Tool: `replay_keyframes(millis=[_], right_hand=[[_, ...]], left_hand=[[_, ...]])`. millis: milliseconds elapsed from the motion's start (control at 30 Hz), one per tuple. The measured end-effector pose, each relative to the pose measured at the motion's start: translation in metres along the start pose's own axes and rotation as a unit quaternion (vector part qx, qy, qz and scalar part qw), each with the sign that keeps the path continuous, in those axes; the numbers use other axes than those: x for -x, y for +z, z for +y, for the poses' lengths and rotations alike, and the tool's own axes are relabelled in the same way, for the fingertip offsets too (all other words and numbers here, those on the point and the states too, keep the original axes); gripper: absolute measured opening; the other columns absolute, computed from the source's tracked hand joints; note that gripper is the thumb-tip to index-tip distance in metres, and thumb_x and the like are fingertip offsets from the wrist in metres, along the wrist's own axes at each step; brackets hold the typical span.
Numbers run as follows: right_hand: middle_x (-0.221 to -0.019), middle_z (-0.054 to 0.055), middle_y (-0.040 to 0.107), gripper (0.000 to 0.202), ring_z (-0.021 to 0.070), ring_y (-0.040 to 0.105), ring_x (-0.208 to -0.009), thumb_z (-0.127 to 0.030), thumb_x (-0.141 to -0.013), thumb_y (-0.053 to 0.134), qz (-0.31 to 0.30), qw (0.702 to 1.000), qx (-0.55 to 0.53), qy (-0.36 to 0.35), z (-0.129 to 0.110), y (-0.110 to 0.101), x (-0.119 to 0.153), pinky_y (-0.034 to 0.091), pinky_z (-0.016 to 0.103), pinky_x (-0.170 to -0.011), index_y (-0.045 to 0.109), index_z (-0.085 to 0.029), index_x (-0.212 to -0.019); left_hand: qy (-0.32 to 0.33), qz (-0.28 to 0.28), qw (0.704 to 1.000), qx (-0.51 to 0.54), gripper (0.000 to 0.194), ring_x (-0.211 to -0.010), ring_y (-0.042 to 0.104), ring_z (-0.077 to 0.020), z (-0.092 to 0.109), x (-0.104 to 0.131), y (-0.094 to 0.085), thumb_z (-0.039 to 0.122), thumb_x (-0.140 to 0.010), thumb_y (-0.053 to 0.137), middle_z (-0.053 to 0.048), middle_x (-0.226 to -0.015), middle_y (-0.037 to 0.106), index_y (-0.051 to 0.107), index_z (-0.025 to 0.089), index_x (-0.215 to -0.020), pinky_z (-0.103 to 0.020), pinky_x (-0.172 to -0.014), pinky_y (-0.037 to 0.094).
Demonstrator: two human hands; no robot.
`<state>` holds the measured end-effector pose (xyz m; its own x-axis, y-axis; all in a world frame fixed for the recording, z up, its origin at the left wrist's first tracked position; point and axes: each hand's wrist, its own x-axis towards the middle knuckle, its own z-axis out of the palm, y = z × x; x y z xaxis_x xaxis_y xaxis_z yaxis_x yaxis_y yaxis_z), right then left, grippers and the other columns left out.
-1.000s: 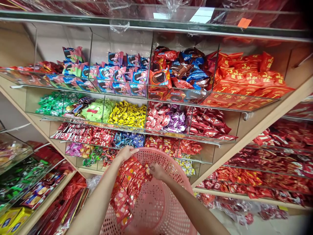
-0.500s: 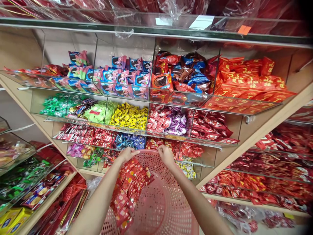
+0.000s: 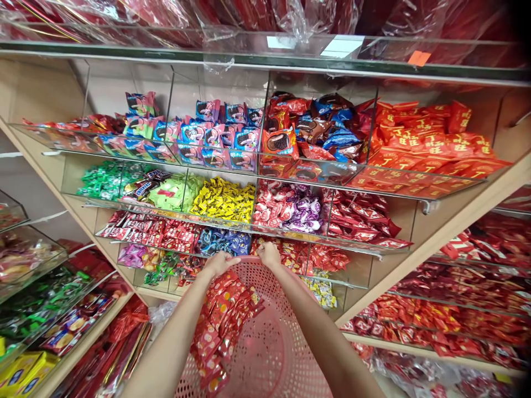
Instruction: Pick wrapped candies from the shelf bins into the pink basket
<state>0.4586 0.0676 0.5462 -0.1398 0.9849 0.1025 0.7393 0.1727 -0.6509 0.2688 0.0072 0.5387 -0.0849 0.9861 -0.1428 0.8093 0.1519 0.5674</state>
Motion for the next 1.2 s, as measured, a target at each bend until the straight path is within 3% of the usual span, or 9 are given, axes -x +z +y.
replay_keyframes(millis=[133,333,533,600,767,833,1033,1200], right_hand=[[-0.066,0.004,0.062,0.017,0.0135,0.055,-0.064,-0.017,-0.075,0.051,0.021,0.998,-0.047,-0.034,0.005,-0.004,0.003,0.036,0.022,-0.059,0.060,-0.018,-0.060],[-0.080,0.005,0.060,0.025,0.0126,0.052,-0.067,-0.032,-0.084,0.040,0.092,0.986,-0.123,-0.069,0.012,-0.024,0.014,0.040,0.022,-0.064,0.057,-0.015,-0.081],[-0.066,-0.001,0.047,0.027,0.0110,0.043,-0.059,-0.042,-0.086,0.036,0.138,0.944,-0.284,-0.092,0.026,-0.026,0.040,0.037,0.021,-0.057,0.046,-0.017,-0.083],[-0.065,-0.002,0.045,0.027,0.0109,0.042,-0.058,-0.043,-0.086,0.036,0.113,0.944,-0.296,-0.089,0.031,-0.020,0.047,0.036,0.021,-0.055,0.045,-0.018,-0.084],[-0.061,-0.002,0.047,0.019,0.0109,0.044,-0.057,-0.030,-0.084,0.038,-0.075,0.978,-0.168,-0.093,0.043,0.005,0.059,0.034,0.020,-0.053,0.048,-0.018,-0.074],[-0.057,-0.002,0.047,0.015,0.0104,0.044,-0.054,-0.022,-0.079,0.043,-0.111,0.981,-0.134,-0.085,0.048,0.018,0.063,0.032,0.019,-0.052,0.048,-0.017,-0.066],[-0.057,-0.002,0.052,0.016,0.0086,0.044,-0.053,-0.014,-0.074,0.047,-0.130,0.986,-0.083,-0.059,0.050,0.047,0.066,0.028,0.018,-0.051,0.050,-0.016,-0.059],[-0.061,0.000,0.057,0.025,0.0099,0.048,-0.057,-0.025,-0.083,0.044,-0.111,0.991,-0.059,-0.047,0.041,0.057,0.065,0.030,0.019,-0.053,0.054,-0.017,-0.062]], left_hand=[[0.006,-0.006,1.000,0.009,0.056,-0.050,0.034,-0.0092,-0.002,-0.001,0.000,0.073,-0.064,0.043,0.005,-0.049,0.037,0.049,0.019,-0.055,-0.021,-0.052,0.023],[0.012,0.001,1.000,-0.006,0.056,-0.050,0.035,-0.0094,-0.006,-0.006,0.003,0.073,-0.064,0.043,0.005,-0.049,0.037,0.049,0.018,-0.054,-0.021,-0.051,0.023],[0.020,0.006,1.000,0.008,0.054,-0.052,0.040,-0.0105,-0.013,-0.010,0.007,0.072,-0.065,0.044,0.004,-0.051,0.044,0.056,0.019,-0.059,-0.021,-0.053,0.025],[0.018,0.004,1.000,0.009,0.054,-0.053,0.041,-0.0107,-0.013,-0.010,0.008,0.071,-0.064,0.045,0.004,-0.051,0.045,0.057,0.019,-0.060,-0.021,-0.053,0.026],[0.011,0.013,1.000,0.002,0.053,-0.052,0.040,-0.0106,-0.011,-0.008,0.006,0.071,-0.064,0.046,0.005,-0.049,0.043,0.054,0.019,-0.056,-0.021,-0.053,0.026],[0.010,0.014,1.000,-0.005,0.052,-0.052,0.040,-0.0107,-0.008,-0.005,0.004,0.070,-0.064,0.047,0.004,-0.050,0.044,0.052,0.019,-0.055,-0.021,-0.053,0.026],[-0.001,0.016,1.000,-0.021,0.052,-0.053,0.044,-0.0121,-0.002,0.000,0.000,0.071,-0.065,0.046,0.002,-0.053,0.050,0.052,0.020,-0.056,-0.021,-0.052,0.026],[0.000,0.012,1.000,-0.007,0.050,-0.052,0.044,-0.0118,-0.003,0.000,0.001,0.069,-0.065,0.047,0.003,-0.052,0.049,0.052,0.020,-0.057,-0.021,-0.052,0.026]])
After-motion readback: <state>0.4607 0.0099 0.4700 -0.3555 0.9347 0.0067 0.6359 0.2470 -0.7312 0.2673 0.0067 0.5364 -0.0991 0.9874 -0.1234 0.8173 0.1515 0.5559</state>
